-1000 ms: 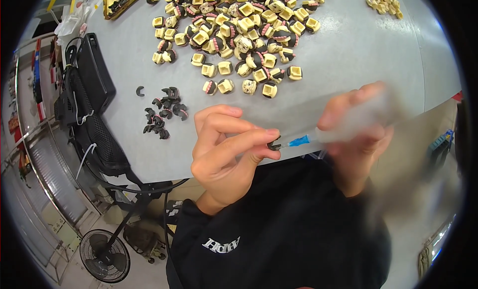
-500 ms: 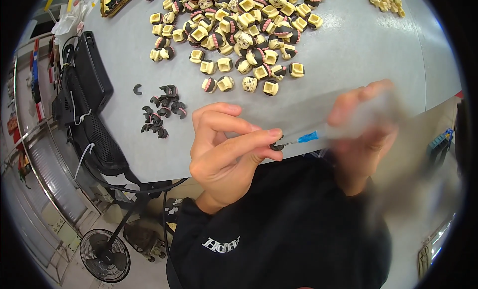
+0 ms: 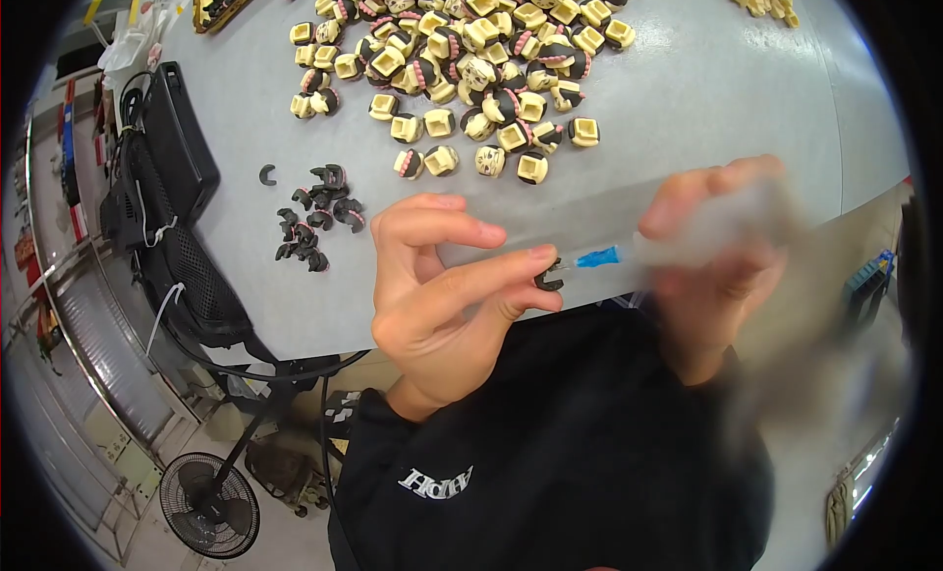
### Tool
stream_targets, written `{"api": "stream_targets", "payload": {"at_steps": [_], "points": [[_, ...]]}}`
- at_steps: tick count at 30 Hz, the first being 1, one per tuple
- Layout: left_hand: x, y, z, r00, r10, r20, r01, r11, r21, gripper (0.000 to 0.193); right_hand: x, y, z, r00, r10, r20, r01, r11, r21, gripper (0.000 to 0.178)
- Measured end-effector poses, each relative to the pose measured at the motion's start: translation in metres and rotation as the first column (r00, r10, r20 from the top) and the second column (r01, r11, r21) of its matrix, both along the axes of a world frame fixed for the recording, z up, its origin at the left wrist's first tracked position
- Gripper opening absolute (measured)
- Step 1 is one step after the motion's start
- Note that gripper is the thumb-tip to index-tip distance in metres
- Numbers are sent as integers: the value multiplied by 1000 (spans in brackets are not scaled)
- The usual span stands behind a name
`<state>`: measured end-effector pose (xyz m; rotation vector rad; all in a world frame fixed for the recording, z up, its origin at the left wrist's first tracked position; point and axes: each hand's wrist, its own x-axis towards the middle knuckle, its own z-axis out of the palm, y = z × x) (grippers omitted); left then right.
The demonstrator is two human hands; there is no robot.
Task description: Assembling small gold-colored components by applying glue and attaching black parts.
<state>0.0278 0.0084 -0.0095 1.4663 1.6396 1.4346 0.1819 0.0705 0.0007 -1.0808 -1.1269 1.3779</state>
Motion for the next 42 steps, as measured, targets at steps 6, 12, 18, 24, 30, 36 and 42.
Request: {"api": "stream_targets", "payload": {"at_steps": [6, 12, 18, 24, 30, 36, 42], "points": [[-3, -1, 0, 999, -23, 43, 23, 1000, 2, 31, 18, 0, -18, 995, -5, -103, 13, 996, 83, 50], [-4, -2, -2, 980, -5, 197, -5, 999, 49, 30, 23, 22, -16, 964, -35, -262, 111, 953, 282, 42], [-3, -3, 1, 966, 3, 258, -16, 999, 45, 29, 46, 37, -11, 959, -148, 240, 16, 878, 479, 39], [-3, -5, 0, 982, 26, 187, -28, 1000, 12, 27, 55, 43, -17, 928, -18, 373, -113, 939, 325, 47], [-3, -3, 3, 992, 20, 128, -25, 999, 35, 26, 70, 53, 7, 898, 33, 439, -168, 948, 272, 38], [-1, -4, 1, 991, 19, 129, -24, 999, 35, 26, 87, 112, 24, 499, -340, 797, -381, 741, 554, 18], [1, -5, 2, 991, 55, 120, -61, 997, 47, 26, 76, 144, 18, 371, -290, 882, -572, 677, 463, 18]]}}
